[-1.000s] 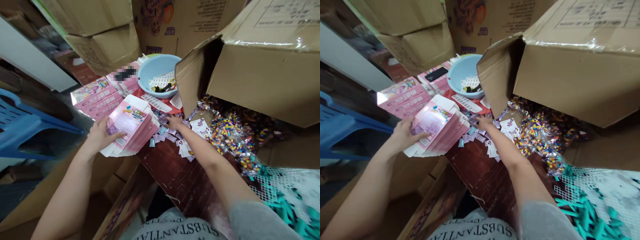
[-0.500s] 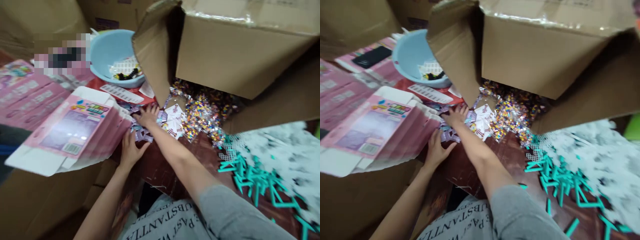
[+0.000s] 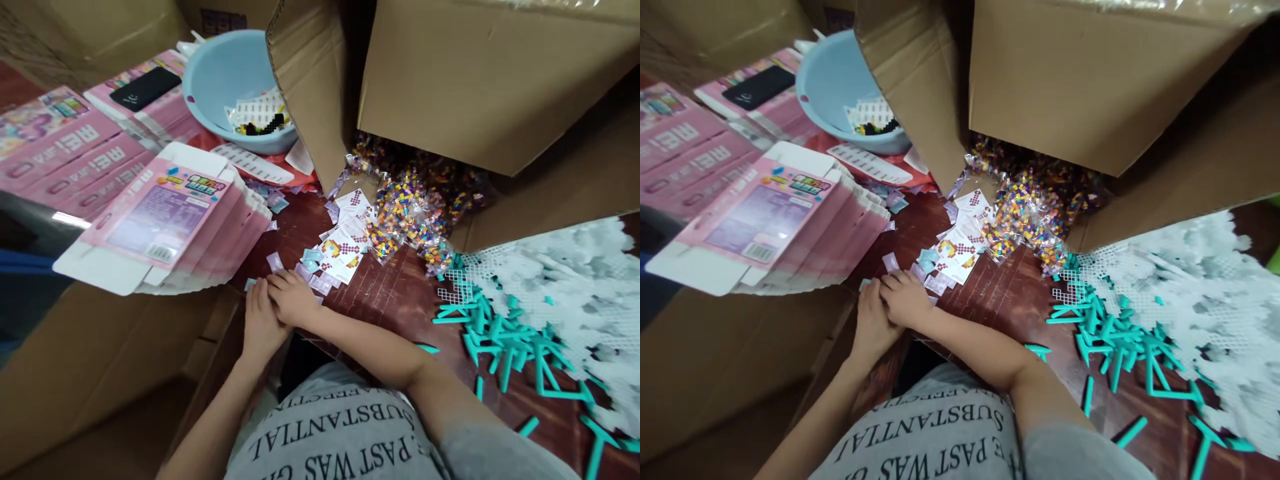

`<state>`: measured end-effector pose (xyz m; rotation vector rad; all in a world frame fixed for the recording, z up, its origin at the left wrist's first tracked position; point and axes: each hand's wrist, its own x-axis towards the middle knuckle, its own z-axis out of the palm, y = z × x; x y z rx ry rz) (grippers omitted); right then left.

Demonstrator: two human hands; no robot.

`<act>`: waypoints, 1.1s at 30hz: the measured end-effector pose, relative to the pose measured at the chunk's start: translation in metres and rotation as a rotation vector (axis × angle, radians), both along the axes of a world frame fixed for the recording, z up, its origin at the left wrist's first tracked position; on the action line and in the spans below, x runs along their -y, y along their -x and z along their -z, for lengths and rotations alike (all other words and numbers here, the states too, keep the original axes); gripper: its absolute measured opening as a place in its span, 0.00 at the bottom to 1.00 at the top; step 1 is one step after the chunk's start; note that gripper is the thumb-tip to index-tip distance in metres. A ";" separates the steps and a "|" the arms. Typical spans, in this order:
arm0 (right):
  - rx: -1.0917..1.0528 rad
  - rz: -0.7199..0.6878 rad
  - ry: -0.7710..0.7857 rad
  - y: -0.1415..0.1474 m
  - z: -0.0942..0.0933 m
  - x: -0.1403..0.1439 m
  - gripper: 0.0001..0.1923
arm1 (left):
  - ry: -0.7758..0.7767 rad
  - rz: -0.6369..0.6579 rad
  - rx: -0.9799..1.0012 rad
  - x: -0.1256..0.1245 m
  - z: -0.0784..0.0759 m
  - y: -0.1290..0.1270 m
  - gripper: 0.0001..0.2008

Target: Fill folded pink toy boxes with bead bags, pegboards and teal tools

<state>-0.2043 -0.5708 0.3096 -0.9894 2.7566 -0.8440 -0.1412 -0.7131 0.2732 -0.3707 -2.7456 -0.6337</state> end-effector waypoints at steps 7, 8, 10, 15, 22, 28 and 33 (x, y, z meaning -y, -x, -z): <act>-0.014 0.132 0.071 -0.086 0.006 -0.093 0.26 | -0.023 0.173 0.009 -0.085 -0.016 -0.058 0.49; -0.029 0.164 0.061 -0.093 0.006 -0.109 0.27 | -0.027 0.213 0.018 -0.098 -0.017 -0.059 0.49; -0.049 0.217 0.015 -0.095 0.004 -0.137 0.28 | -0.038 0.277 0.023 -0.122 -0.017 -0.051 0.49; -0.034 0.258 -0.128 -0.038 -0.007 -0.184 0.29 | -0.092 0.311 0.105 -0.170 -0.021 0.008 0.49; -0.204 0.271 -0.110 0.003 -0.033 -0.200 0.28 | -0.033 0.371 0.122 -0.177 -0.063 0.058 0.56; -0.470 0.048 -0.212 -0.046 -0.024 -0.170 0.30 | 0.011 0.310 -0.114 -0.058 -0.156 0.073 0.34; -0.411 -0.075 -0.281 -0.027 -0.005 -0.157 0.23 | -0.084 -0.278 -0.034 0.101 -0.210 0.154 0.59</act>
